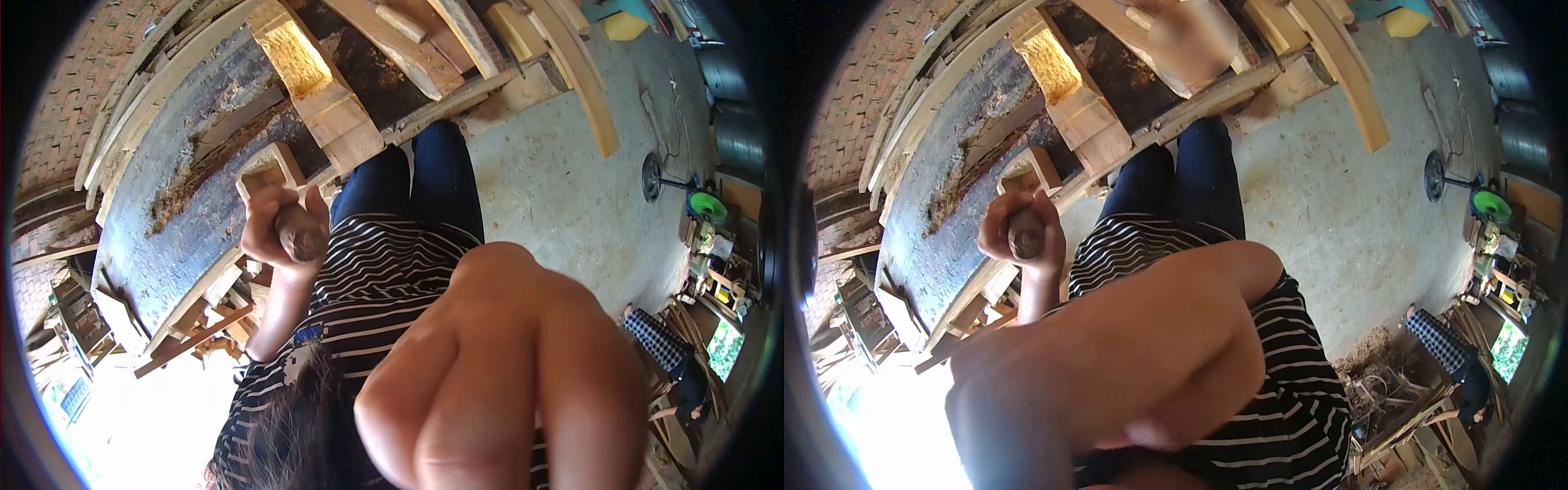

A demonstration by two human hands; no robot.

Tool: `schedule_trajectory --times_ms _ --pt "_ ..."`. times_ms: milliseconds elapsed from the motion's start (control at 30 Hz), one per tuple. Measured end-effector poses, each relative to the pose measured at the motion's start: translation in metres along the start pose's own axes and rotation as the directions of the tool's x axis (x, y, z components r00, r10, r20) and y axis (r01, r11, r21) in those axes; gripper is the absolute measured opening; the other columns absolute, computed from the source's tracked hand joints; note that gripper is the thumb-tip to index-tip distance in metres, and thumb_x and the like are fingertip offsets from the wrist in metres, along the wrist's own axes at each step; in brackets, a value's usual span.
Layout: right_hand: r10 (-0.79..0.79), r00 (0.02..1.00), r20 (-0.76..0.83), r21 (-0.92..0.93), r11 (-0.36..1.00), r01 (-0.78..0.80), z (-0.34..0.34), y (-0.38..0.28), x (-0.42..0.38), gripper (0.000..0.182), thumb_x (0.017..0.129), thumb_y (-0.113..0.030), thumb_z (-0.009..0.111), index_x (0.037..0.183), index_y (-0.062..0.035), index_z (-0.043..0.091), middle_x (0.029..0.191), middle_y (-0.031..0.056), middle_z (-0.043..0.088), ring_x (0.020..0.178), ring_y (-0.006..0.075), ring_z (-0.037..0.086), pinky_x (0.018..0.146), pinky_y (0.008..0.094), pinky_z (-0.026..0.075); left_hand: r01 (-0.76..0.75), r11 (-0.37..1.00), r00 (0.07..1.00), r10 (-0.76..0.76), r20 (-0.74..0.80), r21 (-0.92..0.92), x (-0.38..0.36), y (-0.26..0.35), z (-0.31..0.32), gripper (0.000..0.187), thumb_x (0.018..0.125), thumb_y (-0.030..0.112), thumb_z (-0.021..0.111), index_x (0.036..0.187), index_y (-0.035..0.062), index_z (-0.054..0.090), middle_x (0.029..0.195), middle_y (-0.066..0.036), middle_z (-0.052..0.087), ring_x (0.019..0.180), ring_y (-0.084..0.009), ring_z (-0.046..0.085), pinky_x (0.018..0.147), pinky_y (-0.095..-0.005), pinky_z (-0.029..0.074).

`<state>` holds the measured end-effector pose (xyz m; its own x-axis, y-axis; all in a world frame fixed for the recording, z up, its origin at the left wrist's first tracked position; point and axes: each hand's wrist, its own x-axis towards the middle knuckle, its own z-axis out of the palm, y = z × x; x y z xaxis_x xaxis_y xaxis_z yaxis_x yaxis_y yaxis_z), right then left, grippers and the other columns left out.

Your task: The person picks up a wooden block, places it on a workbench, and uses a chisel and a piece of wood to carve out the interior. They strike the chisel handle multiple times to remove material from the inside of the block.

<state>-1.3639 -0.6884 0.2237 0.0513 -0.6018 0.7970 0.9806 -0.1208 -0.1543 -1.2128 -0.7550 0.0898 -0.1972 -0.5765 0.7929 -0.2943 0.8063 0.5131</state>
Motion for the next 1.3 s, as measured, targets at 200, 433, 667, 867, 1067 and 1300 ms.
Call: schedule_trajectory --times_ms 200,433,667,867,1067,1300 --pt "0.095 0.758 -0.645 -0.550 0.632 -0.546 -0.041 0.024 -0.026 0.021 0.093 -0.018 0.049 0.108 -0.0035 0.051 0.089 0.0069 0.056 0.077 0.0137 0.051 0.071 0.0276 0.042 -0.142 0.988 0.980 0.132 -0.149 -0.062 -0.021 -0.010 -0.011 0.075 0.065 0.038 0.083 0.118 0.0108 0.036 0.091 -0.009 0.053 0.075 -0.0208 0.053 0.067 -0.0345 0.041" --pt "0.514 0.341 -0.787 0.199 0.735 -0.649 -0.098 0.084 -0.115 0.034 0.098 -0.028 0.041 0.123 -0.0055 0.043 0.104 0.0099 0.049 0.090 0.0138 0.049 0.078 0.0291 0.045 -0.125 0.992 0.906 0.119 -0.405 0.012 -0.074 0.005 0.011 0.058 0.059 0.025 0.077 0.107 0.0144 0.046 0.093 -0.010 0.049 0.081 -0.0272 0.052 0.070 -0.0423 0.040" --pt "0.569 0.219 -0.793 0.492 0.809 -0.320 -0.100 0.062 -0.100 0.040 0.092 -0.032 0.050 0.121 -0.0058 0.045 0.108 0.0199 0.055 0.094 0.0303 0.059 0.085 0.0384 0.049 -0.228 0.965 0.910 0.258 0.324 -0.129 -0.058 -0.044 -0.044 0.041 0.070 0.041 0.073 0.092 0.0103 0.056 0.108 -0.013 0.053 0.098 -0.0308 0.053 0.081 -0.0468 0.040" --pt "0.446 0.232 -0.864 0.395 0.888 -0.237 -0.068 0.030 -0.082 0.067 0.089 -0.040 0.049 0.133 0.0084 0.034 0.135 0.0288 0.037 0.128 0.0472 0.031 0.109 0.0492 0.025 0.253 0.919 0.836 -0.365 0.410 0.301 -0.043 -0.119 -0.053 0.091 0.068 0.034 0.078 0.134 -0.0015 0.027 0.133 -0.022 0.038 0.125 -0.0374 0.036 0.102 -0.0463 0.031" --pt "0.081 0.450 -0.889 -0.111 0.917 -0.383 -0.059 0.021 -0.058 0.054 0.091 -0.031 0.049 0.127 0.0093 0.039 0.127 0.0261 0.045 0.121 0.0379 0.045 0.102 0.0439 0.038 0.499 0.839 0.713 -0.540 0.448 0.216 -0.068 -0.091 -0.021 0.105 0.064 0.025 0.080 0.139 0.0007 0.011 0.136 -0.023 0.025 0.129 -0.0406 0.023 0.108 -0.0467 0.021" --pt "-0.060 0.726 -0.686 -0.722 -0.074 -0.688 -0.086 0.020 -0.027 0.037 0.084 -0.009 0.063 0.115 0.0041 0.048 0.112 0.0158 0.058 0.090 0.0170 0.061 0.076 0.0251 0.050 0.343 0.871 0.676 -0.489 0.552 0.352 -0.044 -0.086 -0.029 0.115 0.047 0.033 0.086 0.140 0.0061 0.025 0.117 -0.019 0.045 0.106 -0.0349 0.045 0.094 -0.0457 0.037"
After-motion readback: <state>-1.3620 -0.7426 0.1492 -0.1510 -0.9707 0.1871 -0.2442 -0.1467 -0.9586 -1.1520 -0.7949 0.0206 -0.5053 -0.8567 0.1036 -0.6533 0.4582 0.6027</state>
